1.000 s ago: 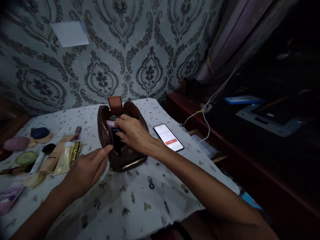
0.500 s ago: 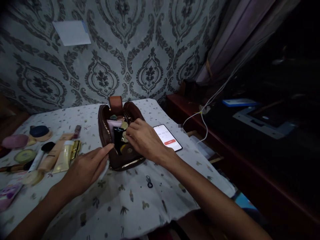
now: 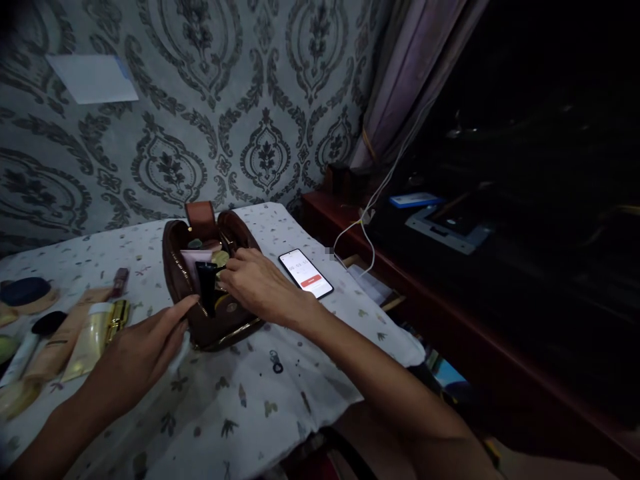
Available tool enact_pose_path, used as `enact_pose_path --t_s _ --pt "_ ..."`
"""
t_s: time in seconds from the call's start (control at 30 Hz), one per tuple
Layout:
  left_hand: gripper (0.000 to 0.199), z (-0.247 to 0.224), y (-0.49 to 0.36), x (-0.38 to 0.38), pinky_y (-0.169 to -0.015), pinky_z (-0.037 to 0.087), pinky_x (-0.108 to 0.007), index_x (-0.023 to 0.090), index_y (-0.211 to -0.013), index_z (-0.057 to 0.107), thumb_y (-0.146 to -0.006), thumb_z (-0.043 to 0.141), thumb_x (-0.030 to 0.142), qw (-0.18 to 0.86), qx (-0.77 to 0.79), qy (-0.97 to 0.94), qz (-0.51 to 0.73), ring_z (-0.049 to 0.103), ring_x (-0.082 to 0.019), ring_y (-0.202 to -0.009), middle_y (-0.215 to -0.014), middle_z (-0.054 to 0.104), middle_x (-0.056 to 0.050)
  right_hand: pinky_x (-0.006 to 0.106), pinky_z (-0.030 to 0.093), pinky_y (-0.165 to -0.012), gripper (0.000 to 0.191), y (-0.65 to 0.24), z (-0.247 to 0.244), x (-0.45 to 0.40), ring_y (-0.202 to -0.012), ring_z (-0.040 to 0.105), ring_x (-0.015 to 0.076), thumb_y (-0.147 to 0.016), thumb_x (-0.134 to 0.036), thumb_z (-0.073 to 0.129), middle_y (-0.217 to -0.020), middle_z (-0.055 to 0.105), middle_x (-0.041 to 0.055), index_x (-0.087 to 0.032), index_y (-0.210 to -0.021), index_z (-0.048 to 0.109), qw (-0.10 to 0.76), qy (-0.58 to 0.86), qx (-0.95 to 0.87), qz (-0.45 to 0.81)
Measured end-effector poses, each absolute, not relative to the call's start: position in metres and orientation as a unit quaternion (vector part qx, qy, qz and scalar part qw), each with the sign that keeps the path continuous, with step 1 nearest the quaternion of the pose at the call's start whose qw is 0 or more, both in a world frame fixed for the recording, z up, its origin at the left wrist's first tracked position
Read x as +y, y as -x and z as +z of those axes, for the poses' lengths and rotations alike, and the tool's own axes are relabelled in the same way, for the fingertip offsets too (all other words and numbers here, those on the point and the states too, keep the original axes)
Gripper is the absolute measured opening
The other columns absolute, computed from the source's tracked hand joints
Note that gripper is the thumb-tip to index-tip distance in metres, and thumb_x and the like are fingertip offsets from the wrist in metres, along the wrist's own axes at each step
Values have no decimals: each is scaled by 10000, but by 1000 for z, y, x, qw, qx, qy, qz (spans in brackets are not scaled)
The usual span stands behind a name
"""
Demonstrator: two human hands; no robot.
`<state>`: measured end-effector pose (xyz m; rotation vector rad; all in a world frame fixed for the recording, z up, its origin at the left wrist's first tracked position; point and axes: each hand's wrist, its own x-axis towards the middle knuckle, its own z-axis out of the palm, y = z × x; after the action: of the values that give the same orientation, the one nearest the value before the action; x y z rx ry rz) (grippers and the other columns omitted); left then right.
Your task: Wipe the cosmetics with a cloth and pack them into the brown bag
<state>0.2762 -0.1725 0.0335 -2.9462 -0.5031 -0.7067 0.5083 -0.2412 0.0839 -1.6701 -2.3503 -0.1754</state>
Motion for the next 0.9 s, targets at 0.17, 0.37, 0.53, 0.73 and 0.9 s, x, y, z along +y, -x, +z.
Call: enact_pose_path --t_s 0.17,0.37,0.53,0.73,0.9 --pt "426 37 -275 -175 -565 497 -221 242 -1447 369 -1023 336 276 11 -161 959 -232 720 -168 -748 -1036 735 -56 334 384 -804 365 -503 79 -245 -810 489 190 -1033 -322 404 -843 620 73 -151 -803 629 146 577 -798 -91" --pt "515 31 -263 -182 -569 498 -229 183 -1502 239 -1016 363 298 -30 -216 941 -260 704 -168 -660 -861 730 -33 369 431 -850 363 -493 60 -248 -866 530 216 -1017 -372 437 -870 645 91 -141 -840 655 190 562 -794 -128" --pt "450 10 -233 -183 -637 538 -252 164 -1424 327 -998 387 294 -60 -268 929 -246 725 -176 -735 -887 743 -50 420 463 -873 299 -492 48 -245 -926 556 239 -1014 -350 449 -904 660 89 -176 -903 666 184 550 -799 -158" --pt "334 -21 -191 -177 -709 582 -291 181 -1305 472 -987 405 257 -49 -298 933 -197 740 -194 -841 -1047 750 -86 460 503 -799 317 -492 41 -240 -919 577 289 -1005 -355 446 -908 665 121 -188 -837 656 185 555 -791 -181" --pt "246 -35 -175 -173 -751 601 -310 152 -1159 572 -989 415 234 -29 -285 926 -248 740 -203 -864 -1020 754 -104 478 532 -748 295 -490 42 -240 -918 611 313 -997 -338 454 -950 682 135 -181 -832 643 215 533 -793 -202"
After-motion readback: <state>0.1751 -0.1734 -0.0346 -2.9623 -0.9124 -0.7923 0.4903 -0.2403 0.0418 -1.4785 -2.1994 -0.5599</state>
